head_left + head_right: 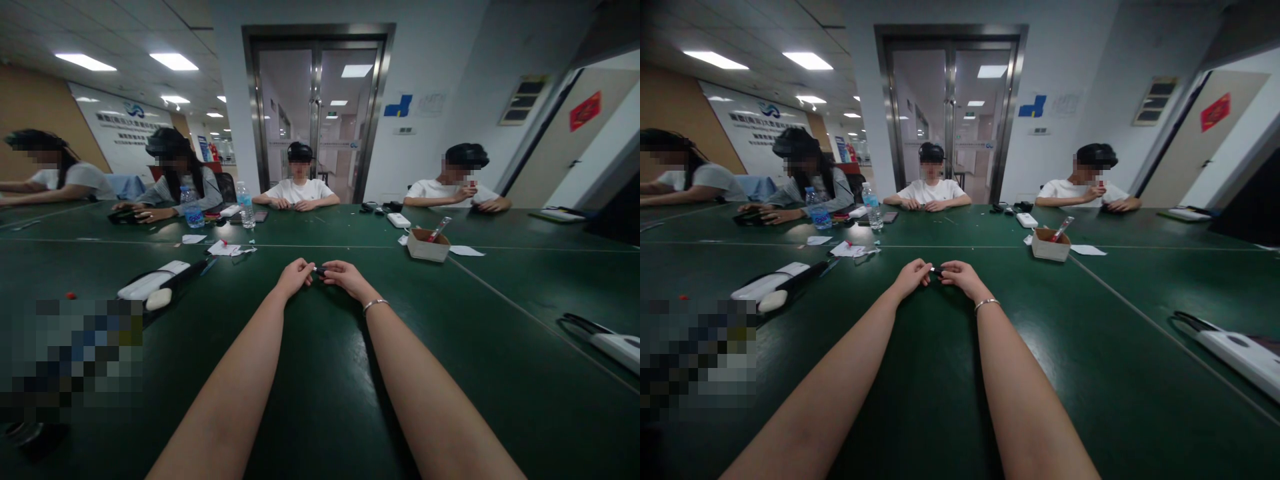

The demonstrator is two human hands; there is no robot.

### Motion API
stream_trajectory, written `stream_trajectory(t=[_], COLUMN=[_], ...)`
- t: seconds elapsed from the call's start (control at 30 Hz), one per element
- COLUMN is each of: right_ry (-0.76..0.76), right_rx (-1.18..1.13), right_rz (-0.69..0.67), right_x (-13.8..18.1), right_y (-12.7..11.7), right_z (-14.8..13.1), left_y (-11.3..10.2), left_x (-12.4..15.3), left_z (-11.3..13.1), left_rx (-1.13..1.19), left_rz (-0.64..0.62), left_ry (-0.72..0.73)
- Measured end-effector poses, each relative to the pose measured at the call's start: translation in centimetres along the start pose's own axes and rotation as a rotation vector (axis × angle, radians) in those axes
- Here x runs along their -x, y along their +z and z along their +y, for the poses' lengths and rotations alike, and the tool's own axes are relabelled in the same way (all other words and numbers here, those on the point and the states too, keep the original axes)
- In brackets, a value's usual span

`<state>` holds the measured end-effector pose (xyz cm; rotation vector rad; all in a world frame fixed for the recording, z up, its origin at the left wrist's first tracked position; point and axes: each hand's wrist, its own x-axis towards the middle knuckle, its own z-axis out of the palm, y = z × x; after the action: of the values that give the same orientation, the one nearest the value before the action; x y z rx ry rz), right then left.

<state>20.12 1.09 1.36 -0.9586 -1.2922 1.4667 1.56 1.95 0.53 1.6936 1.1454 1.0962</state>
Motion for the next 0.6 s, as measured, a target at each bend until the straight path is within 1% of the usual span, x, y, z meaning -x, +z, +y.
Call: stream_trajectory(t=[0.17,0.27,0.37,0.47,0.6], right_ry=[0.002,0.001,-0.002,-0.003,0.002], right_rx=[0.007,0.002,-0.014,-0.036,-0.036], right_rz=[-0.006,0.003,0.004,0.012,0.026], right_x=[-0.01,-0.06,-0.09,-0.09,-0.11], right_y=[0.02,0.02,0.03,0.06,0.07], right_z=[-0.02,0.02,-0.02,-0.09,-0.05], left_y=[-0.13,-0.04,0.09,0.12,0.09], left_x=[0.20,0.24,0.22,0.11,-0.19], left_z=[0.18,0.08,0.00,-0.06,-0.23], left_rx=[-0.123,-0.151,-0.120,-0.066,-0.043], left_rz=[0.009,0.025,0.069,0.098,0.054], left_ry=[-0.010,-0.001,0.012,0.056,0.136])
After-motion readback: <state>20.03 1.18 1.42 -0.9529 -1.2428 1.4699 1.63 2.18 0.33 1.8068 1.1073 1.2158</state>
